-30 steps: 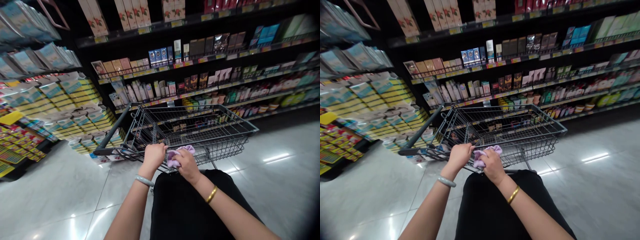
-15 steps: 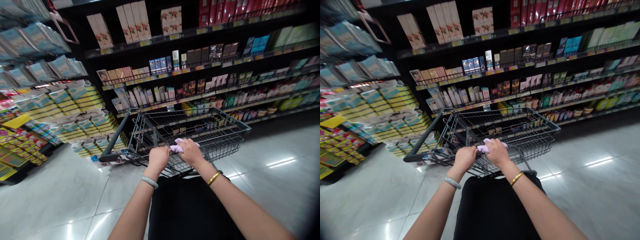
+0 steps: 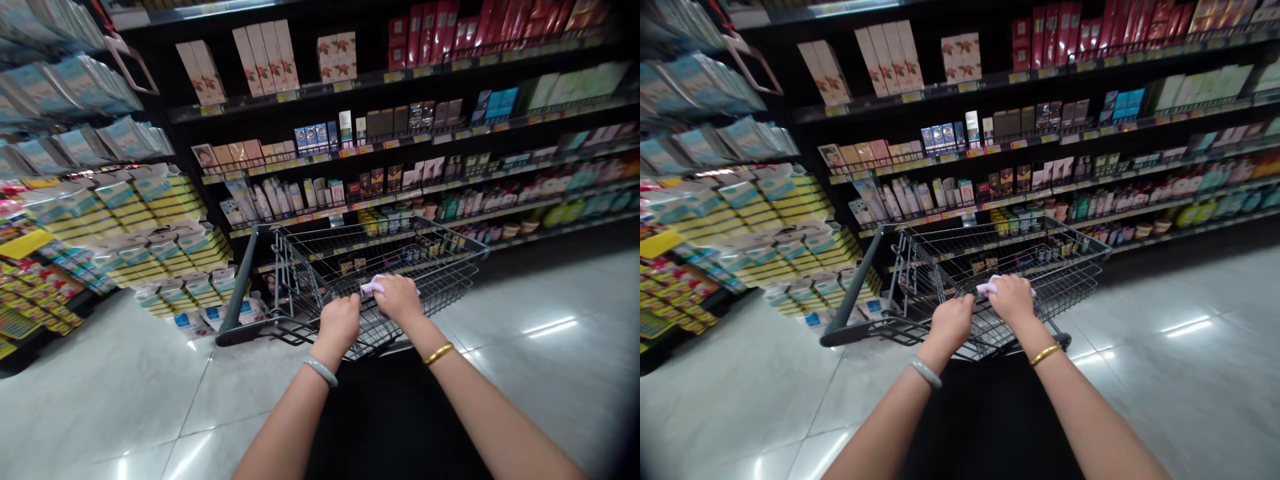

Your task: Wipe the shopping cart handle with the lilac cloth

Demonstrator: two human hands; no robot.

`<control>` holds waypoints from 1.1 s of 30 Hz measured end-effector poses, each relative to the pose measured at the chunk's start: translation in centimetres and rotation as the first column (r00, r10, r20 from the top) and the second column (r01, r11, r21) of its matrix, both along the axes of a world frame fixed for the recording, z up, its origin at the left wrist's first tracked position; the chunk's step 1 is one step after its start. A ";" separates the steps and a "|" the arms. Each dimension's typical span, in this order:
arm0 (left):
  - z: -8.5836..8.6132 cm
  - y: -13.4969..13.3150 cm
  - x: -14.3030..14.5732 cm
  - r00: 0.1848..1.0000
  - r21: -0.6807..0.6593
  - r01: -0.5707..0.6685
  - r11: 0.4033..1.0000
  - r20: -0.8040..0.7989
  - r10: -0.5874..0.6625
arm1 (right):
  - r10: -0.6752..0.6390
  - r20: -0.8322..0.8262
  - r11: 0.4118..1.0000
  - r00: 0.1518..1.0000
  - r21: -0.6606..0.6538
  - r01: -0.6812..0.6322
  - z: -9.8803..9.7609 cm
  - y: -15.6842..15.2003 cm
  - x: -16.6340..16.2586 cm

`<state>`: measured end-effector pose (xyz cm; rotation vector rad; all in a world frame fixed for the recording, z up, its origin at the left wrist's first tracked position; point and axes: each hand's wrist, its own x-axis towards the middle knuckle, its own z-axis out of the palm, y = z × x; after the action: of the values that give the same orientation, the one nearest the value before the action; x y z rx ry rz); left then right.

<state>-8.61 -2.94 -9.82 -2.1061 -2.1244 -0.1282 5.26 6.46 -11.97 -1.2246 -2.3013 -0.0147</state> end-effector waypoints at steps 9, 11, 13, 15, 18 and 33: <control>2.3 -2.0 0.1 0.991 0.082 0.101 0.991 0.082 -0.108 | 0.077 -0.056 0.997 0.995 -0.020 -0.078 -0.2 -0.7 1.4; 3.1 -3.5 -0.4 0.995 0.099 0.096 0.990 -0.029 -0.093 | 0.016 -0.031 0.999 0.999 -0.038 -0.017 0.1 0.4 2.6; 3.7 -4.6 -0.6 0.989 0.085 0.055 0.995 -0.139 -0.043 | -0.054 0.009 0.997 0.998 -0.047 0.055 0.6 0.6 2.7; 4.0 -5.2 -0.7 0.979 0.052 0.004 0.999 -0.202 0.007 | -0.066 0.050 0.996 0.997 -0.048 0.068 1.1 -0.4 1.6; 4.1 -5.0 -0.6 0.978 -0.010 -0.043 0.999 -0.204 0.040 | 0.041 0.039 0.999 0.998 -0.018 -0.041 1.4 -3.3 -1.3; -0.2 -7.1 -1.1 0.974 0.255 0.173 0.951 -0.191 -0.126 | 0.052 -0.077 0.998 0.996 -0.017 -0.053 0.9 -3.3 -0.5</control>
<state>-9.67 -10.05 -10.02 -2.0337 -1.7387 -0.2306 4.72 3.20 -11.03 -1.1536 -2.2710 0.0718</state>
